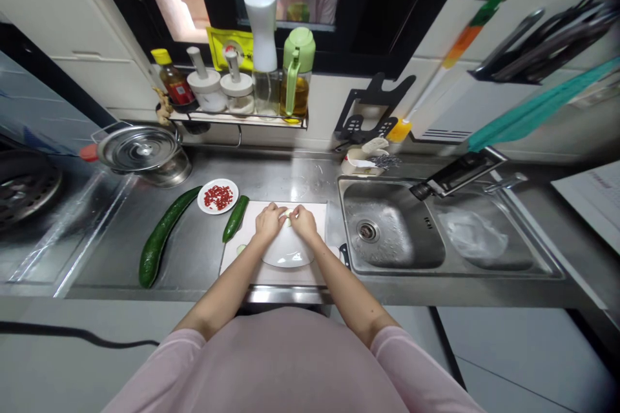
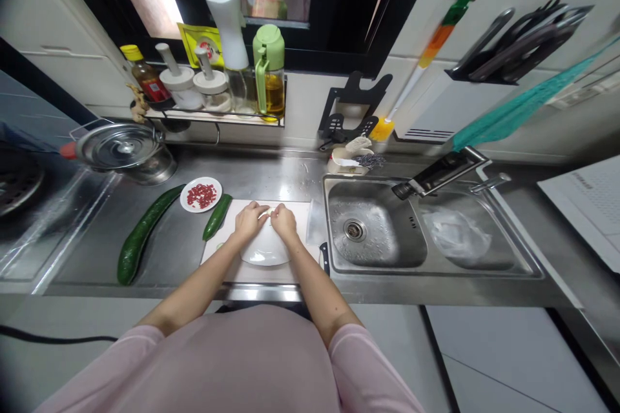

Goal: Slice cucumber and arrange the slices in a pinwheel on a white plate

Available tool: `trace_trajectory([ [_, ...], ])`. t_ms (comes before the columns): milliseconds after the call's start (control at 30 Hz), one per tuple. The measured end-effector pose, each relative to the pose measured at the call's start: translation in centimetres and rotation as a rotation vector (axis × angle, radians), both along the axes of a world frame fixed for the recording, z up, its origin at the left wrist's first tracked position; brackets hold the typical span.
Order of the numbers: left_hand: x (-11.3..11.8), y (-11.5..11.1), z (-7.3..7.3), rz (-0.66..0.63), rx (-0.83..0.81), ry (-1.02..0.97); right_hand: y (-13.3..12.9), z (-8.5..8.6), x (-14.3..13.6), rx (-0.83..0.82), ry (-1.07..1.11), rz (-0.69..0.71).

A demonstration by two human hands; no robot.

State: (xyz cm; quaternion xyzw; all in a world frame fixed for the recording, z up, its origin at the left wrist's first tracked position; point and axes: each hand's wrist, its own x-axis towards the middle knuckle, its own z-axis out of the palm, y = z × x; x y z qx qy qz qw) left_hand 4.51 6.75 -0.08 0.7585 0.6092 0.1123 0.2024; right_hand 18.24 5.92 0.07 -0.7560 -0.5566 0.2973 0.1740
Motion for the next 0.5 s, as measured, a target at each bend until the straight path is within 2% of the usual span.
trace_trajectory([
  [67, -0.4, 0.0, 0.3, 0.095, 0.069, -0.104, -0.2, 0.4, 1.0, 0.117, 0.103, -0.091],
  [233, -2.7, -1.1, 1.1, 0.450, 0.286, -0.419, -2.1, 2.1, 4.9, 0.454, 0.401, -0.321],
  [333, -4.5, -3.3, 0.8, 0.604, 0.302, -0.556, -4.5, 2.6, 6.9, 0.513, 0.531, -0.361],
  [500, -6.9, -8.4, -0.9, 0.694, 0.215, -0.571, -9.6, 1.4, 7.7, 0.484, 0.552, -0.323],
])
